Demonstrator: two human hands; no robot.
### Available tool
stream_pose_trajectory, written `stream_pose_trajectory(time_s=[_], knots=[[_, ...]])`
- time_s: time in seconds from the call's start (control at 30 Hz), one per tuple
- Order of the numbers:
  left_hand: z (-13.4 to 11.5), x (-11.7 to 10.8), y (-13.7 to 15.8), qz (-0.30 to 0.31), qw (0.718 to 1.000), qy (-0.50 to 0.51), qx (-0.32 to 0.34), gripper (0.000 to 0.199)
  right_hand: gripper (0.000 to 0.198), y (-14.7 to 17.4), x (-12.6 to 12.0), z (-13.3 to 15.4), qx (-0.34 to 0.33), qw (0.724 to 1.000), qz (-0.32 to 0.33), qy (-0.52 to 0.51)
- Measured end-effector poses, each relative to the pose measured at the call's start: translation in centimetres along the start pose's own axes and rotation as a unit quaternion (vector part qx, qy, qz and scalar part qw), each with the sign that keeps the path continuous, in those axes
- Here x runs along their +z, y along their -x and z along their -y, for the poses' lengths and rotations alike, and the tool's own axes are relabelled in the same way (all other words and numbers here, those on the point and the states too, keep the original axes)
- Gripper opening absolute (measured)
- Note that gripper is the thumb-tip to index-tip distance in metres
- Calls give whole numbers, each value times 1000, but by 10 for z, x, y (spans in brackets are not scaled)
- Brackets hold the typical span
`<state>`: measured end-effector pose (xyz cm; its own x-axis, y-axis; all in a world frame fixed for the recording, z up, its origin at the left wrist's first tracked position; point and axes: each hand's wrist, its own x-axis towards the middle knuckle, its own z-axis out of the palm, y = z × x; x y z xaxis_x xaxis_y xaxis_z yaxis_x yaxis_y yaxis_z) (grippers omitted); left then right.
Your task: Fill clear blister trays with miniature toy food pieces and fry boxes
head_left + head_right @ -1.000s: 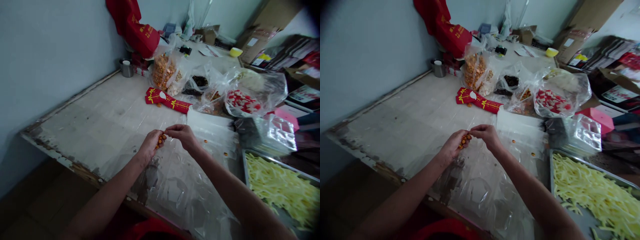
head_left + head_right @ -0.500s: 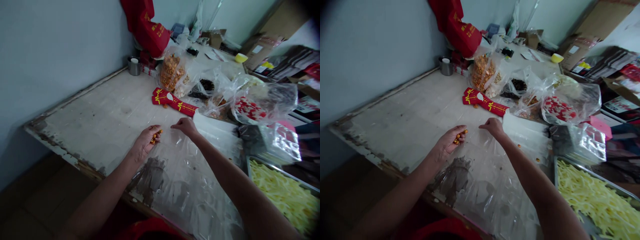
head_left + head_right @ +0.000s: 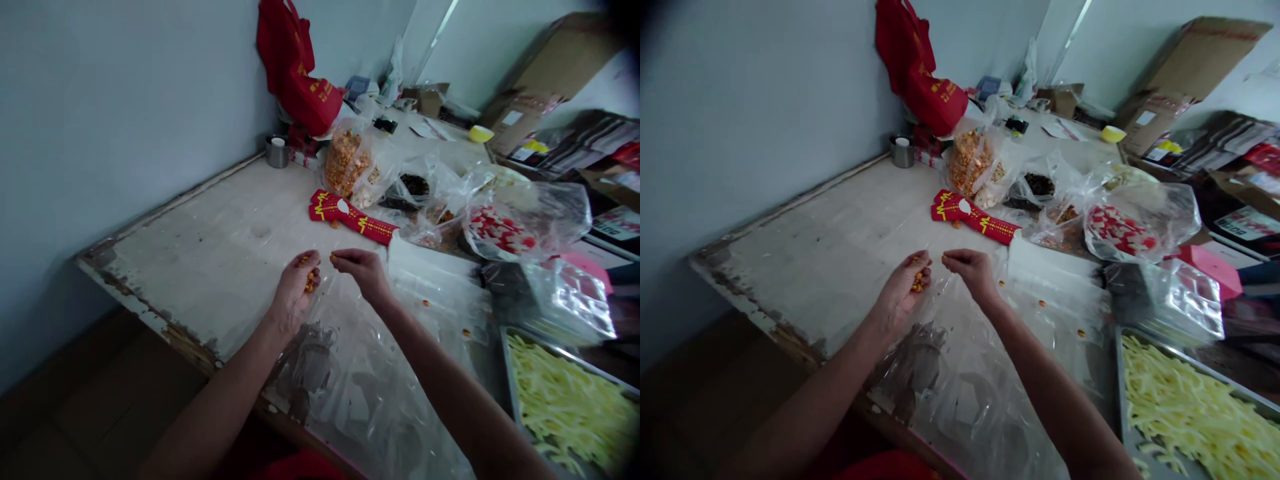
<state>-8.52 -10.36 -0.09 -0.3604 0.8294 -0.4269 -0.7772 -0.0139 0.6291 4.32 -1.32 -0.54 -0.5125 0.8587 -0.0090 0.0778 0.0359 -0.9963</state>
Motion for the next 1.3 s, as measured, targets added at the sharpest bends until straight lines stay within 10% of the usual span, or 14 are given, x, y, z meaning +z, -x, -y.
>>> stream_pose_trajectory(time_s=[0.2, 0.43, 0.6, 0.77, 0.9, 1.3], knots=[[-66, -31, -9, -22, 998, -42, -46, 20, 18, -81, 11, -10, -31, 965, 9, 259], [-80, -56, -19, 43, 996, 14, -79, 29, 14, -91, 28, -29, -111, 878, 60, 462], [-80, -62, -20, 33, 997, -9, -64, 13, 18, -92, 26, -12, -73, 902, 73, 420], [-78, -62, -13, 19, 994, 51, -97, 8, 27, -70, 55, 17, -86, 976, 104, 169], [-67, -56, -10, 0, 991, 107, -82, 10, 30, -47, 88, 25, -65, 983, 165, 40], [-121, -85, -28, -57, 987, 126, -81, 7, 19, -132, 89, 8, -12, 985, 57, 164]])
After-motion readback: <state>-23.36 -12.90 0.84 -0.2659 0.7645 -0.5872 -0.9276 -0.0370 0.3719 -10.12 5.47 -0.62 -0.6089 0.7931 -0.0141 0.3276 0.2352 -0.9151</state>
